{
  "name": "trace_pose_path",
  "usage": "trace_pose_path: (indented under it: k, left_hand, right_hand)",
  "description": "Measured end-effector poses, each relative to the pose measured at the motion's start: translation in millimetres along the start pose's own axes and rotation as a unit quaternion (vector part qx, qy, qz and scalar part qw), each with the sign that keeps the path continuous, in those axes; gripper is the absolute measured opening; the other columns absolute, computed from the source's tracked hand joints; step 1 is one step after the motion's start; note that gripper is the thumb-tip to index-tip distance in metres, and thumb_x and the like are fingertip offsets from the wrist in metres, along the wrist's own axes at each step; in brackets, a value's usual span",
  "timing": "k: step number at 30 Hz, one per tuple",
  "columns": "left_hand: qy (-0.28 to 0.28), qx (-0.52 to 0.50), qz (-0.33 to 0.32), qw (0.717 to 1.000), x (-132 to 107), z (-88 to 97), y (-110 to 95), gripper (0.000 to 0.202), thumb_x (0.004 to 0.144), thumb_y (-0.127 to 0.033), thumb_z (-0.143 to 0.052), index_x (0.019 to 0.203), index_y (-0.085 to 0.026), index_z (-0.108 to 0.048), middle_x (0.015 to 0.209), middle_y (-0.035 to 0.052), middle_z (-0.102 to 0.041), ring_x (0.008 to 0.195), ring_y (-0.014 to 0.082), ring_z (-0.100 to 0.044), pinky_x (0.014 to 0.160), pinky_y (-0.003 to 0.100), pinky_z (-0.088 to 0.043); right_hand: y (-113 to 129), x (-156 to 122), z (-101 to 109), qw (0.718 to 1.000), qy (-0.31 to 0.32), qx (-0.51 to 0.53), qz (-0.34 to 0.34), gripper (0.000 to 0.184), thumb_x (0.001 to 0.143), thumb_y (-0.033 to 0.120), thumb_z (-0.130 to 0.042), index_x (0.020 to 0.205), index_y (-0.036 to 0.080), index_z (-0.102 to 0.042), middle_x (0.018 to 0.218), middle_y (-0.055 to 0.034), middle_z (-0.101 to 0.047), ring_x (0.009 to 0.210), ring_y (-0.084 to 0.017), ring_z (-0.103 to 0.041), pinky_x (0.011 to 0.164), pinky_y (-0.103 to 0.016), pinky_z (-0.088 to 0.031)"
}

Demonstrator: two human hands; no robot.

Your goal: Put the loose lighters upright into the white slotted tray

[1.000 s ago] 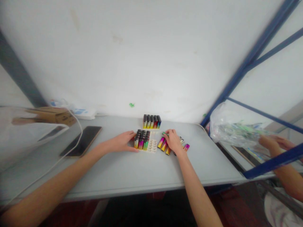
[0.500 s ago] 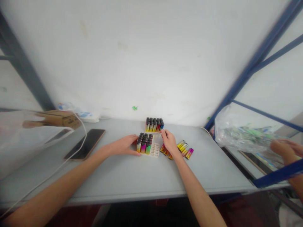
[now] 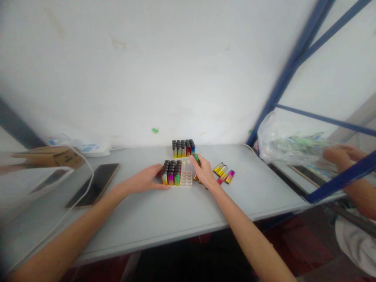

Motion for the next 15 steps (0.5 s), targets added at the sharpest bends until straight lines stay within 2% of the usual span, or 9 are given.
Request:
trace_pose_path:
  k: [3, 7, 11, 15]
  left_hand:
    - [0.0, 0.01, -0.002, 1.0, 0.6, -0.1, 0.4, 0.063, 0.074, -0.077, -0.077, 0.1, -0.021, -0.065, 0.1, 0.008, -0.07, 0.091, 0.0298, -0.067, 0.085, 0.039, -0.054]
    - [0.001, 0.011, -0.001, 1.0, 1.0, 0.6, -0.3, 0.061, 0.075, -0.077, -0.077, 0.099, -0.022, -0.064, 0.1, 0.0076, -0.07, 0.09, 0.0295, -0.067, 0.084, 0.039, -0.054]
    - [0.007, 0.007, 0.008, 1.0, 0.7, 0.1, 0.5, 0.061, 0.075, -0.074, -0.079, 0.101, -0.021, -0.064, 0.101, 0.0079, -0.07, 0.092, 0.0303, -0.068, 0.084, 0.039, -0.054]
    - [0.006, 0.007, 0.006, 1.0, 1.2, -0.6, 1.9, 0.061, 0.075, -0.073, -0.079, 0.102, -0.021, -0.064, 0.103, 0.0081, -0.07, 0.093, 0.0305, -0.068, 0.084, 0.039, -0.054]
  right_hand:
    - [3.5, -2.1, 5.1, 0.999, -0.039, -0.003, -0.016, 0.055, 0.102, 0.07, -0.047, 0.071, 0.025, -0.042, 0.065, 0.0032, -0.042, 0.063, -0.015, -0.043, 0.057, -0.028, -0.035]
    - [8.6, -2.4, 8.5, 0.997, -0.052, -0.053, 0.008, 0.05, 0.095, 0.058, -0.053, 0.061, 0.025, -0.035, 0.059, 0.0037, -0.033, 0.06, -0.014, -0.035, 0.057, -0.03, -0.026]
    - [7.7, -2.2, 7.2, 0.996, -0.053, -0.075, 0.022, 0.039, 0.089, 0.046, -0.053, 0.061, 0.025, -0.036, 0.059, 0.0037, -0.031, 0.06, -0.014, -0.034, 0.058, -0.03, -0.026]
    - [8.7, -1.9, 5.1, 0.995, -0.043, -0.079, 0.029, 0.039, 0.095, 0.049, -0.054, 0.066, 0.024, -0.042, 0.061, 0.0042, -0.038, 0.062, -0.015, -0.038, 0.061, -0.03, -0.03]
Point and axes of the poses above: each hand's wrist, its own x-axis towards the middle knuckle, its own z-axis out of the back of the hand, y = z × x, the point moved 5 cm from there along x, towards the middle knuckle
